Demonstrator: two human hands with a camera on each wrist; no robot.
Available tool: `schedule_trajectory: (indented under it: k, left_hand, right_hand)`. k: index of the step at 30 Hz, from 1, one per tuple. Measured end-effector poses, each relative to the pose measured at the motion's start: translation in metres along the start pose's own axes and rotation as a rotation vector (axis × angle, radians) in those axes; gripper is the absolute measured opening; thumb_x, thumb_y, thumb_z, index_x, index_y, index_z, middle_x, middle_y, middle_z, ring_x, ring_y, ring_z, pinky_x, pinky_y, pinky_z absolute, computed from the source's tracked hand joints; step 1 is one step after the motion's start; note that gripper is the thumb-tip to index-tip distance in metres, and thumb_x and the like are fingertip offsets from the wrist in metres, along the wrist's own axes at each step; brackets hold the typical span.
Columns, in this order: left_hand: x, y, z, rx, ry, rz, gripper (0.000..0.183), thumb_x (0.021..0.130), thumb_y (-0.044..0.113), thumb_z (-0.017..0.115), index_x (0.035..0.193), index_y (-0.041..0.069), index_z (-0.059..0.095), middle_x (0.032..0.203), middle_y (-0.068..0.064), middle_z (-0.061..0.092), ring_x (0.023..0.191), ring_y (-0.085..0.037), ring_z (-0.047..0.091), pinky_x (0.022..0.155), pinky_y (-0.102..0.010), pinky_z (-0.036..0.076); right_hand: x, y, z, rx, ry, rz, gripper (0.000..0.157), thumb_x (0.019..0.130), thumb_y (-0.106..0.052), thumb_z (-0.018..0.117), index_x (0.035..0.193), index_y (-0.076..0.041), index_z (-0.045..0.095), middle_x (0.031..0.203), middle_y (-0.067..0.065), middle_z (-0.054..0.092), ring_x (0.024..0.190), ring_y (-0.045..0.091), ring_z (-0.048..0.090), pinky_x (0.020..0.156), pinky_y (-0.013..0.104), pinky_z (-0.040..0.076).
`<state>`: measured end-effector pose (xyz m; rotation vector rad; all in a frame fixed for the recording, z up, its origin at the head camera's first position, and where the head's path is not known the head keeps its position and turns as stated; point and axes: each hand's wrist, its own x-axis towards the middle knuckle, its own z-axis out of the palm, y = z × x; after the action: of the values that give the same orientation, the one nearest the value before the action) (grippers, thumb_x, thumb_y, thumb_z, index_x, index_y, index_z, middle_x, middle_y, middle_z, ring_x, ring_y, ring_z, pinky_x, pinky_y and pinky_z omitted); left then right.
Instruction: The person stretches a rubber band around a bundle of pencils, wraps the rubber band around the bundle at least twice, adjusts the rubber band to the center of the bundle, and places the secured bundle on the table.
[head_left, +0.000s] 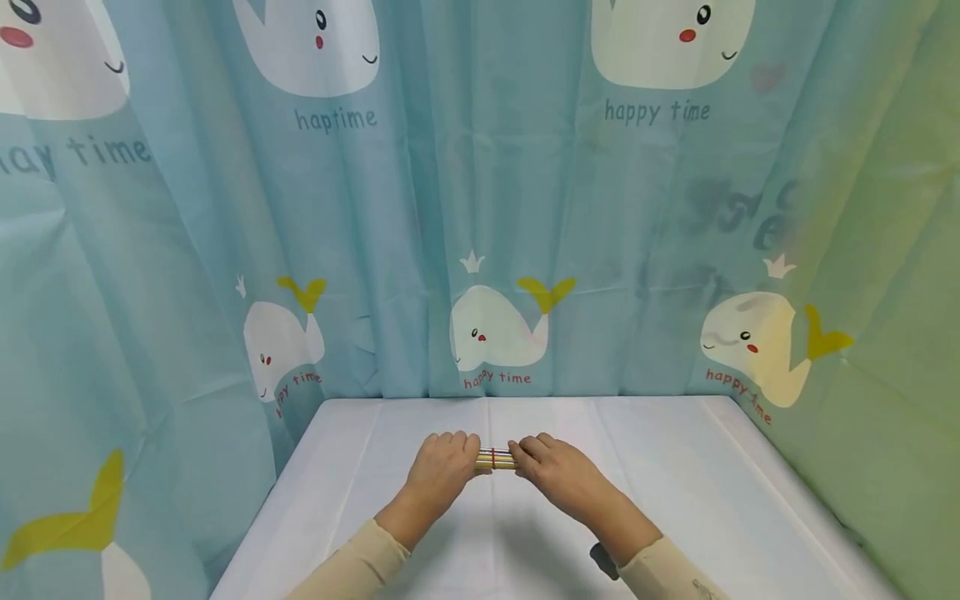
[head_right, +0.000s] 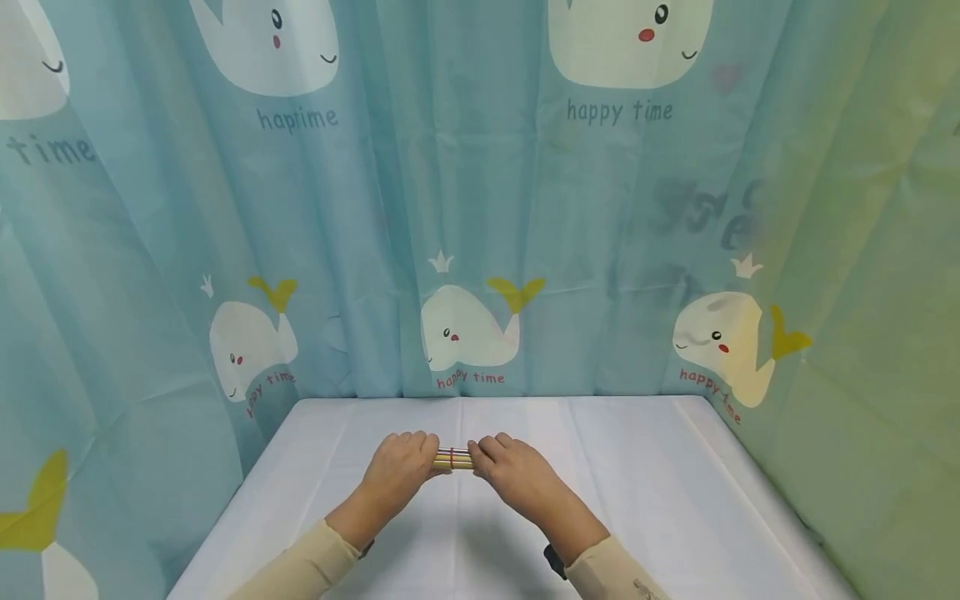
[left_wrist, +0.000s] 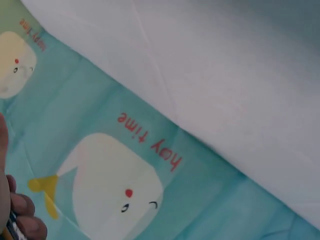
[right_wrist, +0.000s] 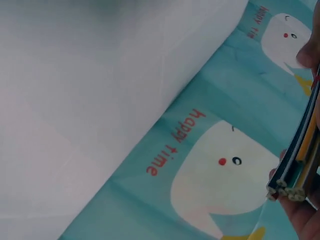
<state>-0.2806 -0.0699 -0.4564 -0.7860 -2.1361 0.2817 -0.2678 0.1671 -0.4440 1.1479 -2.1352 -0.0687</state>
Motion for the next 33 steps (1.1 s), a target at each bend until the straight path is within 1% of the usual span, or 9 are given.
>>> schedule_trajectory:
  k: [2, 4, 6, 9, 13, 17, 20, 27, 33]
  left_hand:
    - [-0.001, -0.001, 0.003, -0.026, -0.031, 0.03, 0.051, 0.075, 0.06, 0.071, 0.081, 0.014, 0.05, 0.062, 0.003, 0.041, 0.051, -0.011, 0.04, 0.047, -0.025, 0.028]
    - [-0.001, -0.002, 0.006, -0.053, -0.082, 0.068, 0.05, 0.079, 0.061, 0.066, 0.085, 0.013, 0.051, 0.065, 0.003, 0.04, 0.054, -0.011, 0.039, 0.049, -0.025, 0.029]
    - [-0.002, -0.004, 0.008, -0.086, -0.136, 0.107, 0.046, 0.085, 0.057, 0.062, 0.09, 0.013, 0.051, 0.069, 0.004, 0.04, 0.057, -0.011, 0.039, 0.052, -0.026, 0.03]
    - [-0.004, -0.004, 0.01, -0.144, -0.188, 0.144, 0.035, 0.093, 0.045, 0.061, 0.097, 0.011, 0.051, 0.075, 0.003, 0.042, 0.063, -0.012, 0.041, 0.056, -0.027, 0.032]
    - [-0.008, -0.003, 0.012, -0.21, -0.224, 0.158, 0.024, 0.095, 0.03, 0.062, 0.103, 0.01, 0.051, 0.083, 0.002, 0.046, 0.069, -0.012, 0.045, 0.06, -0.027, 0.037]
    - [-0.01, -0.001, 0.015, -0.216, -0.266, 0.146, 0.023, 0.095, 0.028, 0.063, 0.105, 0.011, 0.051, 0.087, 0.002, 0.048, 0.072, -0.011, 0.047, 0.063, -0.026, 0.042]
    - [-0.012, -0.002, 0.017, -0.187, -0.262, 0.142, 0.026, 0.092, 0.03, 0.067, 0.104, 0.011, 0.054, 0.089, 0.002, 0.052, 0.075, -0.012, 0.051, 0.065, -0.026, 0.044]
    - [-0.017, -0.005, 0.026, -0.154, -0.161, 0.148, 0.033, 0.08, 0.033, 0.08, 0.1, 0.012, 0.063, 0.088, 0.003, 0.063, 0.078, -0.015, 0.058, 0.069, -0.03, 0.045]
    - [-0.021, -0.007, 0.04, -0.181, -0.194, 0.137, 0.035, 0.072, 0.038, 0.083, 0.094, 0.016, 0.067, 0.082, 0.007, 0.066, 0.072, -0.012, 0.059, 0.06, -0.027, 0.042]
  right_hand:
    - [0.0, 0.002, 0.001, -0.008, -0.029, -0.013, 0.044, 0.08, -0.025, 0.08, 0.118, -0.006, 0.067, 0.101, 0.0, 0.062, 0.085, 0.013, 0.06, 0.073, 0.022, 0.05]
    - [-0.001, 0.004, 0.001, -0.009, -0.06, -0.025, 0.043, 0.079, -0.026, 0.08, 0.116, -0.007, 0.068, 0.099, -0.001, 0.062, 0.085, 0.012, 0.06, 0.073, 0.021, 0.05]
    - [-0.002, 0.005, 0.003, -0.014, -0.09, -0.028, 0.042, 0.079, -0.027, 0.08, 0.114, -0.008, 0.068, 0.098, -0.001, 0.062, 0.083, 0.011, 0.06, 0.072, 0.02, 0.05]
    - [-0.004, 0.006, 0.006, -0.012, -0.129, -0.006, 0.041, 0.079, -0.027, 0.08, 0.113, -0.009, 0.068, 0.099, -0.001, 0.062, 0.084, 0.011, 0.061, 0.072, 0.021, 0.05]
    - [-0.006, 0.007, 0.011, -0.006, -0.168, 0.026, 0.039, 0.079, -0.025, 0.08, 0.113, -0.01, 0.068, 0.1, -0.002, 0.063, 0.086, 0.011, 0.062, 0.073, 0.021, 0.051]
    - [-0.007, 0.007, 0.019, -0.011, -0.183, 0.043, 0.037, 0.079, -0.024, 0.081, 0.111, -0.012, 0.068, 0.099, -0.002, 0.064, 0.086, 0.011, 0.062, 0.073, 0.02, 0.051]
    - [-0.008, 0.007, 0.026, -0.003, -0.168, 0.05, 0.036, 0.078, -0.023, 0.081, 0.11, -0.011, 0.069, 0.098, -0.002, 0.064, 0.085, 0.011, 0.062, 0.072, 0.02, 0.051]
    - [-0.008, 0.005, 0.043, 0.012, -0.172, 0.066, 0.037, 0.077, -0.023, 0.082, 0.109, -0.01, 0.07, 0.098, -0.002, 0.065, 0.082, 0.012, 0.062, 0.07, 0.02, 0.05]
    - [-0.008, 0.001, 0.057, 0.044, -0.218, 0.126, 0.034, 0.077, -0.023, 0.082, 0.107, -0.012, 0.07, 0.096, -0.004, 0.066, 0.081, 0.011, 0.062, 0.068, 0.021, 0.05]
